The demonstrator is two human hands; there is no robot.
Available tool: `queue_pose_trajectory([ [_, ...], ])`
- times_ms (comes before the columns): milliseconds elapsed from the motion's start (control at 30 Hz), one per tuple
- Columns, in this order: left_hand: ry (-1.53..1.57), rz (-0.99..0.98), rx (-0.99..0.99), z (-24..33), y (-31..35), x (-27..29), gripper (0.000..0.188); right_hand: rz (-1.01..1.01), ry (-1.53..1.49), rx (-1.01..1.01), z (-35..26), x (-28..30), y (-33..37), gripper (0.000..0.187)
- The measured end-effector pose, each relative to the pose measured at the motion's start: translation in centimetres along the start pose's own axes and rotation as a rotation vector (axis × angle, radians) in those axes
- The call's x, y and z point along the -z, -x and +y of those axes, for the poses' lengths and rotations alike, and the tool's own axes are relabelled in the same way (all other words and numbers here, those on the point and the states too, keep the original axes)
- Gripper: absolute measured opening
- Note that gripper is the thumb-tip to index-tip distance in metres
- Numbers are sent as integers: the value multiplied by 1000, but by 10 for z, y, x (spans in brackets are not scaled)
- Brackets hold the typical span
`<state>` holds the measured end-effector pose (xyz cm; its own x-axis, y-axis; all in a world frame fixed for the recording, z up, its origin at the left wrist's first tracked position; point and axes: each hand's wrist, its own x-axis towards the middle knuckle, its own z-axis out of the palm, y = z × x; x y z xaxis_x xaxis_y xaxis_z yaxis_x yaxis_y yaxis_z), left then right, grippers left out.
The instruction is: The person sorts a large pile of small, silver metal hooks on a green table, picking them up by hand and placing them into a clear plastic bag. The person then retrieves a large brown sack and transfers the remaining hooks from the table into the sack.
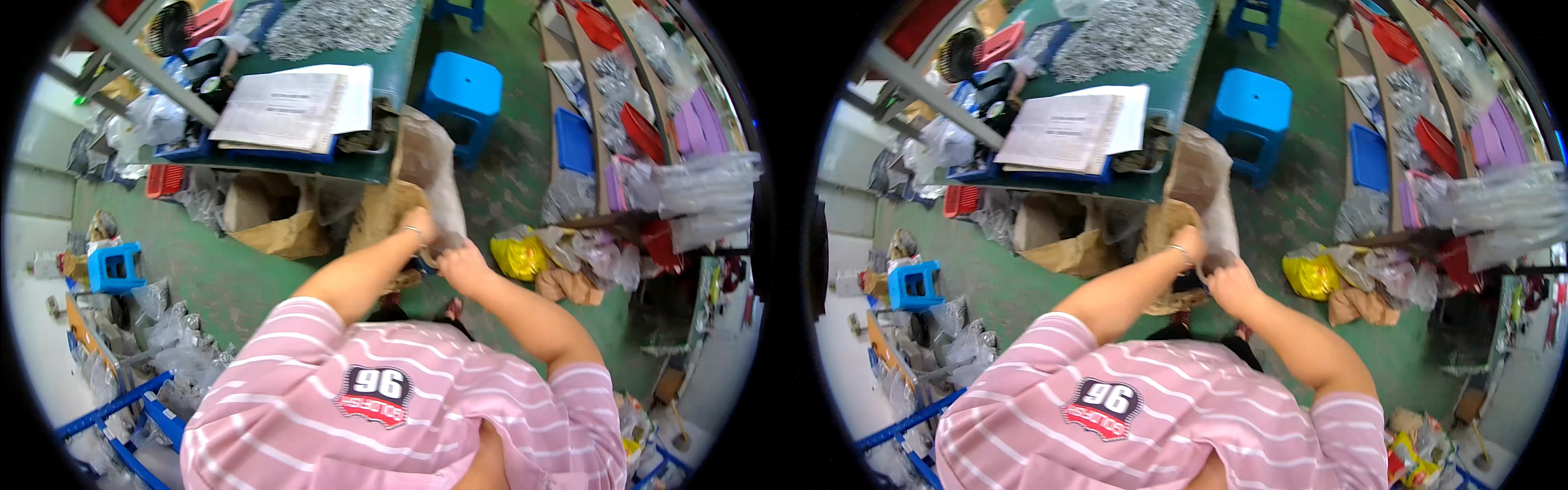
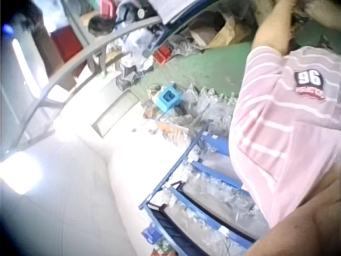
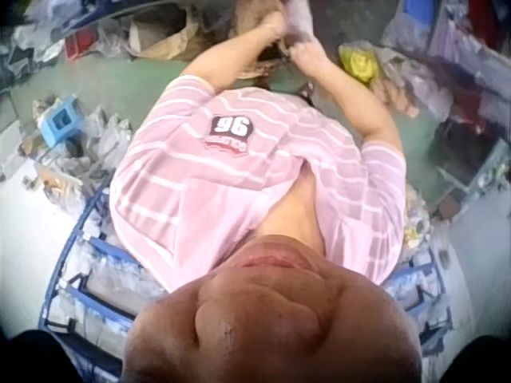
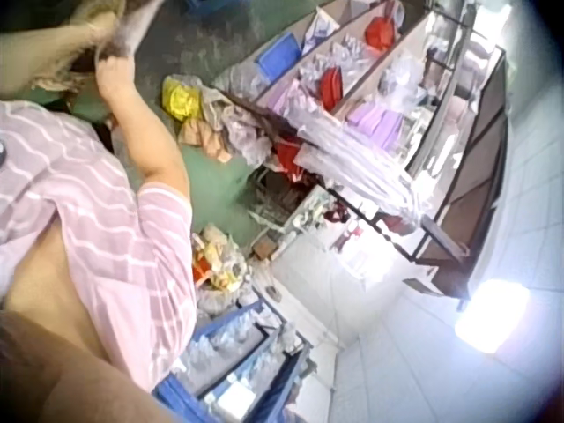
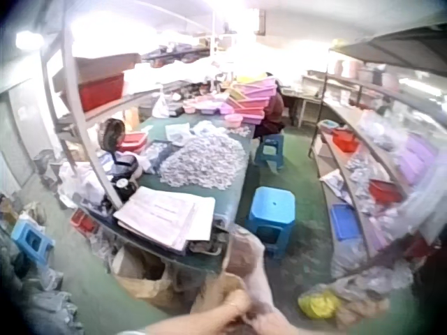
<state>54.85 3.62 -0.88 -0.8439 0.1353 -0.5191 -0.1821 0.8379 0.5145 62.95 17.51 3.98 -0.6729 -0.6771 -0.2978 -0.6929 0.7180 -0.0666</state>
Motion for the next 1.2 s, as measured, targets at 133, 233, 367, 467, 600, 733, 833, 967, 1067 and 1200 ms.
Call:
queue_pose_trajectory([
  [133,145,80,-48,-16,13,6,28,21,-655,-468,59,15,-2,41],
  [233,188,207,-108,-7,13,-10,30,178,-621,-677,123,14,-7,49],
  [367,336,216,-32,40,10,-7,31,155,-656,-1025,233,-14,-33,71],
  [467,426,315,25,70,10,-9,33,92,-847,-1218,312,-80,-55,57],
  [600,526,424,167,100,10,6,25,-103,-1500,-1171,371,-79,-71,37],
  [733,510,662,220,105,6,9,25,86,-1500,-889,378,-43,-114,30],
  [833,408,771,198,111,-2,0,21,55,-1536,-636,369,-15,-150,25],
  [967,348,830,201,113,-9,-15,17,170,-1490,-452,377,-21,-185,27],
  [1067,223,791,256,86,-29,-42,17,165,-1584,-540,399,-28,-206,31],
  [1200,889,685,616,87,-52,-22,15,100,-1507,-845,422,-25,-221,34],
])
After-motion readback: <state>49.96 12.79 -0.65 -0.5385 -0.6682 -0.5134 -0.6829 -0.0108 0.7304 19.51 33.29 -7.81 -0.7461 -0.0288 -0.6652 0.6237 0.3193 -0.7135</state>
